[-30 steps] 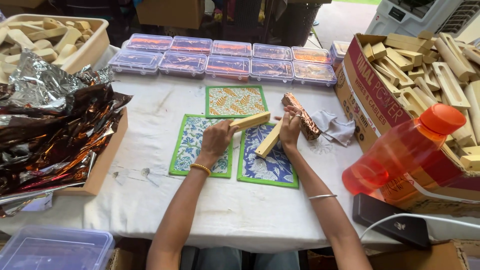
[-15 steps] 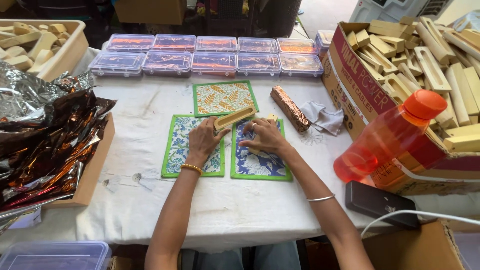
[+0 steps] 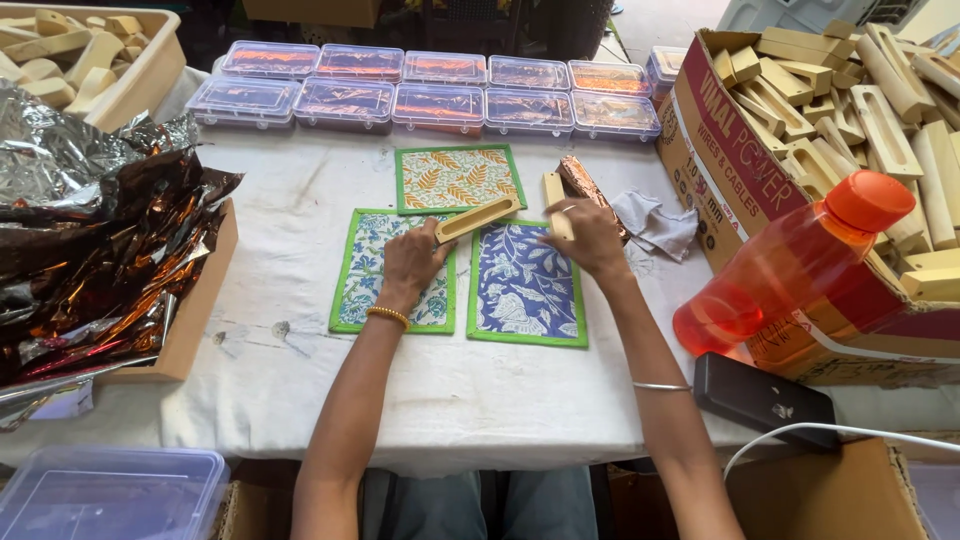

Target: The recorder is applying decorative gold foil to small wooden blocks using their hands and a piece of tissue paper to rub the foil into place.

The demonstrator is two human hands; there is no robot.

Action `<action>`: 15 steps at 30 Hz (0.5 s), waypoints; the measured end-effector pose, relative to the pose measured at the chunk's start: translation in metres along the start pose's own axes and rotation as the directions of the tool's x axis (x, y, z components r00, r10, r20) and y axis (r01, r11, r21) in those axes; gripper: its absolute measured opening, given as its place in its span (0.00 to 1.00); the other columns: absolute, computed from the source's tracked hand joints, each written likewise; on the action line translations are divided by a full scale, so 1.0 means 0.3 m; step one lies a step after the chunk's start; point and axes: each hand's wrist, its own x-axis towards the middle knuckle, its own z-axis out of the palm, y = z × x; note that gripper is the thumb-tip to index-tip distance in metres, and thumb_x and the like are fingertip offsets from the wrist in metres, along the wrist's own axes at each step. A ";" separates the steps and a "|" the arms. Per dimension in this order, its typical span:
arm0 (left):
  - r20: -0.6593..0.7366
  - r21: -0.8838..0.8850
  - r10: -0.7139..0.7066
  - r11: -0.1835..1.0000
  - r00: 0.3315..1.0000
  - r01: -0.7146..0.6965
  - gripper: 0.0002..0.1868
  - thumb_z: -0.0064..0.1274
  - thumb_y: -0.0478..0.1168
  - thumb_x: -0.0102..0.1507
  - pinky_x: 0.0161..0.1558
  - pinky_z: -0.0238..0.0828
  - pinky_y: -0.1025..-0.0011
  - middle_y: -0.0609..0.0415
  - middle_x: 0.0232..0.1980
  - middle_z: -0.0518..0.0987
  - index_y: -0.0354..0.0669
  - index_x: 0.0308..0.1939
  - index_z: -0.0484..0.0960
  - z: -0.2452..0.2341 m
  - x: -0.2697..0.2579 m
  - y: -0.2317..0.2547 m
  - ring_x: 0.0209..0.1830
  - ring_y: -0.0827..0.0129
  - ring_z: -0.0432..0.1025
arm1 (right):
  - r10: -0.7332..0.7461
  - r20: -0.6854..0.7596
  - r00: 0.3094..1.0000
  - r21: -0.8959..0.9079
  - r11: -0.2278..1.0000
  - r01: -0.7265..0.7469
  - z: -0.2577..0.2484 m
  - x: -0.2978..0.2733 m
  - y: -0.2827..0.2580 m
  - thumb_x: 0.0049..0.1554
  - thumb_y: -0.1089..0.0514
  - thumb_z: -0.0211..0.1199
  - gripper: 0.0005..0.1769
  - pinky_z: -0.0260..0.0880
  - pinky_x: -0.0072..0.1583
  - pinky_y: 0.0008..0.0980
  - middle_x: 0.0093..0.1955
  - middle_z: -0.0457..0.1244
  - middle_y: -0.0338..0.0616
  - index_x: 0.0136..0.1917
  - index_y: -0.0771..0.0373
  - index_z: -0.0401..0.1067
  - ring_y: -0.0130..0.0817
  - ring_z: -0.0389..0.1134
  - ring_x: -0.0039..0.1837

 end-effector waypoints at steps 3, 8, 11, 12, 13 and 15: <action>-0.027 0.007 0.012 1.000 1.000 -0.012 0.22 0.65 0.54 0.60 0.28 0.78 0.66 0.49 0.30 0.84 0.40 0.45 0.80 -0.002 0.003 -0.007 0.25 0.63 0.80 | 0.074 -0.400 0.914 0.047 0.997 -0.061 0.084 0.028 0.141 0.64 0.48 0.67 0.18 0.59 0.76 0.49 0.72 0.62 0.42 0.65 0.52 0.71 0.35 0.59 0.75; -0.008 -0.008 0.002 1.000 1.000 -0.003 0.22 0.63 0.55 0.60 0.29 0.78 0.66 0.50 0.30 0.85 0.41 0.45 0.80 -0.002 0.005 -0.002 0.25 0.63 0.80 | 0.199 -0.701 0.685 -0.006 0.959 -0.284 0.098 0.016 0.207 0.63 0.41 0.62 0.21 0.40 0.77 0.64 0.79 0.53 0.57 0.59 0.57 0.73 0.49 0.49 0.81; 0.019 0.020 -0.018 1.000 1.000 0.018 0.23 0.63 0.56 0.61 0.30 0.78 0.65 0.49 0.31 0.85 0.42 0.46 0.80 -0.003 0.008 0.004 0.27 0.62 0.80 | 0.600 -0.364 0.712 0.130 0.790 -0.599 0.147 0.048 0.286 0.62 0.25 0.43 0.36 0.20 0.68 0.76 0.81 0.41 0.65 0.46 0.54 0.77 0.62 0.33 0.81; 0.013 0.010 -0.019 1.000 1.000 0.019 0.24 0.62 0.56 0.61 0.30 0.78 0.64 0.49 0.31 0.85 0.42 0.49 0.79 -0.003 0.007 0.003 0.27 0.61 0.81 | 0.694 -0.218 0.686 0.226 0.720 -0.656 0.153 0.056 0.295 0.60 0.22 0.35 0.42 0.17 0.72 0.74 0.80 0.43 0.61 0.51 0.55 0.76 0.59 0.32 0.82; 0.007 0.001 -0.020 1.000 1.000 0.020 0.25 0.62 0.55 0.61 0.30 0.78 0.64 0.49 0.31 0.85 0.41 0.52 0.79 -0.004 0.006 0.000 0.27 0.61 0.81 | 0.759 -0.061 0.648 0.306 0.632 -0.712 0.159 0.063 0.304 0.58 0.18 0.28 0.49 0.14 0.75 0.72 0.80 0.46 0.58 0.55 0.56 0.75 0.57 0.32 0.83; 0.002 0.006 -0.009 1.000 1.000 0.009 0.25 0.63 0.55 0.61 0.31 0.78 0.63 0.49 0.32 0.85 0.41 0.52 0.79 -0.005 -0.001 -0.006 0.28 0.61 0.81 | 0.757 -0.053 0.651 0.332 0.628 -0.703 0.184 0.071 0.322 0.59 0.18 0.27 0.50 0.16 0.77 0.71 0.80 0.48 0.55 0.62 0.57 0.72 0.53 0.35 0.84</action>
